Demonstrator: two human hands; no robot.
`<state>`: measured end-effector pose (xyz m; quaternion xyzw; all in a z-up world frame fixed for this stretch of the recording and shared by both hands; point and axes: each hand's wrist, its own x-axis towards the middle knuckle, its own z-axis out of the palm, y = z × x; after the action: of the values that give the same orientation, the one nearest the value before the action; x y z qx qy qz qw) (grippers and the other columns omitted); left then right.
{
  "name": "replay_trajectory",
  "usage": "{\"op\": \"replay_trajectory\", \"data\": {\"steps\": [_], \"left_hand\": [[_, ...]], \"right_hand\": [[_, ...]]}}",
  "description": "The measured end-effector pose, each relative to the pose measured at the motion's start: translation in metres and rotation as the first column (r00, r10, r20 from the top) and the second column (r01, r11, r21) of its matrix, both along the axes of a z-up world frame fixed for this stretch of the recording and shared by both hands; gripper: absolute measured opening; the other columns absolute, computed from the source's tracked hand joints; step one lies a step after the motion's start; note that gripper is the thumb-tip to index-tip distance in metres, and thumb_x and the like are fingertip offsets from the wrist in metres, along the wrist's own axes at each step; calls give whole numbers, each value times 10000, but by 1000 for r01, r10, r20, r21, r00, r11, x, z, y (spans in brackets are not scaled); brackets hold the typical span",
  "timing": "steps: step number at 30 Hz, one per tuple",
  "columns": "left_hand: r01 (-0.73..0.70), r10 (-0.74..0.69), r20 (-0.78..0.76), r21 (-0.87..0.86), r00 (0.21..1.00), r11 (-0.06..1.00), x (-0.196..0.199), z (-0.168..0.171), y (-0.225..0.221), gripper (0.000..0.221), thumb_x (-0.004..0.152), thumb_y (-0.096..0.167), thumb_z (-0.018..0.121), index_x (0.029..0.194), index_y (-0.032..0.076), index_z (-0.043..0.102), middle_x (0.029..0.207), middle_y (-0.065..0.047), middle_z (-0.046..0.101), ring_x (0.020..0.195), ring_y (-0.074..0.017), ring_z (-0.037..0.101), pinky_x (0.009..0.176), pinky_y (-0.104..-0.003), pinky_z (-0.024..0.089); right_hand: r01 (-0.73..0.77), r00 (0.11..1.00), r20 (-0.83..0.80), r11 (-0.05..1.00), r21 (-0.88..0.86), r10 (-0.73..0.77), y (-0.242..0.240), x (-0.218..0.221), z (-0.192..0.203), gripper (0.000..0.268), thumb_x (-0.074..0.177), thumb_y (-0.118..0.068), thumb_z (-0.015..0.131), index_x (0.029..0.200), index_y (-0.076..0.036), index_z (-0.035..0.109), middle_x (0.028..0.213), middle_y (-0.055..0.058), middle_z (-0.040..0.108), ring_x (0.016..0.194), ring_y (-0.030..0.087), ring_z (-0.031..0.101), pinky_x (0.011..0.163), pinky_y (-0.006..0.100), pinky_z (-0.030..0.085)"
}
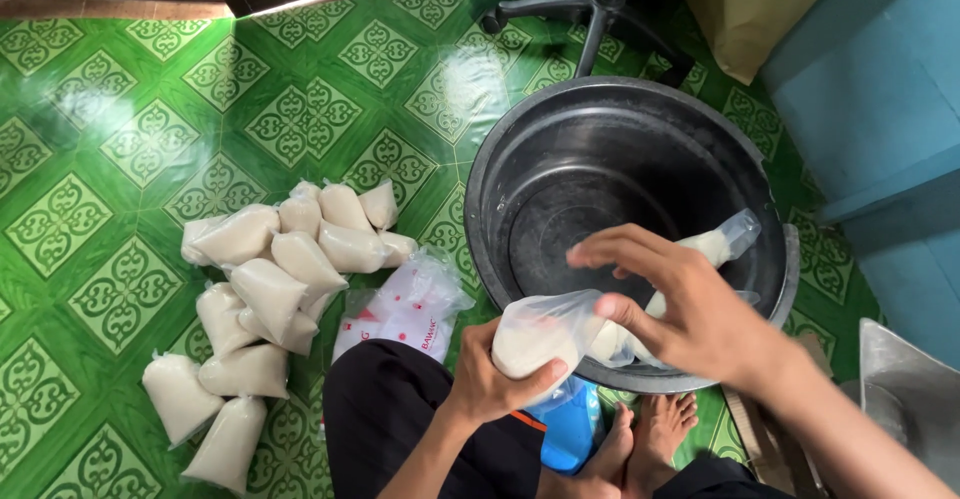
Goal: The person is manually tying knots in small plastic bags filled with rice and placing them into a large black tub.
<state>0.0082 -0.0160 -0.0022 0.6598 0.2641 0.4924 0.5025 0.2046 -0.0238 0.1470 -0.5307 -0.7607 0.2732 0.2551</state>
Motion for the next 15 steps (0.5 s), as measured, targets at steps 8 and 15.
{"op": "replay_trajectory", "data": {"steps": [8, 15], "left_hand": [[-33, 34, -6, 59, 999, 998, 3, -4, -9, 375, 700, 203, 760, 947, -55, 646, 794, -153, 736, 605, -209, 715, 503, -274, 560], [-19, 18, -18, -87, 1000, 996, 0, 14, -19, 288, 691, 194, 769, 860, -17, 671, 729, -107, 733, 561, -167, 686, 475, -246, 528]], "right_hand": [[22, 931, 334, 940, 341, -144, -9, -31, -54, 592, 878, -525, 577, 1186, -20, 582, 888, 104, 614, 699, 253, 613, 616, 361, 488], [-117, 803, 546, 834, 539, -240, -5, -21, -88, 319, 906, -345, 646, 724, -138, 486, 607, 1, 468, 442, 159, 468, 392, 313, 378]]}}
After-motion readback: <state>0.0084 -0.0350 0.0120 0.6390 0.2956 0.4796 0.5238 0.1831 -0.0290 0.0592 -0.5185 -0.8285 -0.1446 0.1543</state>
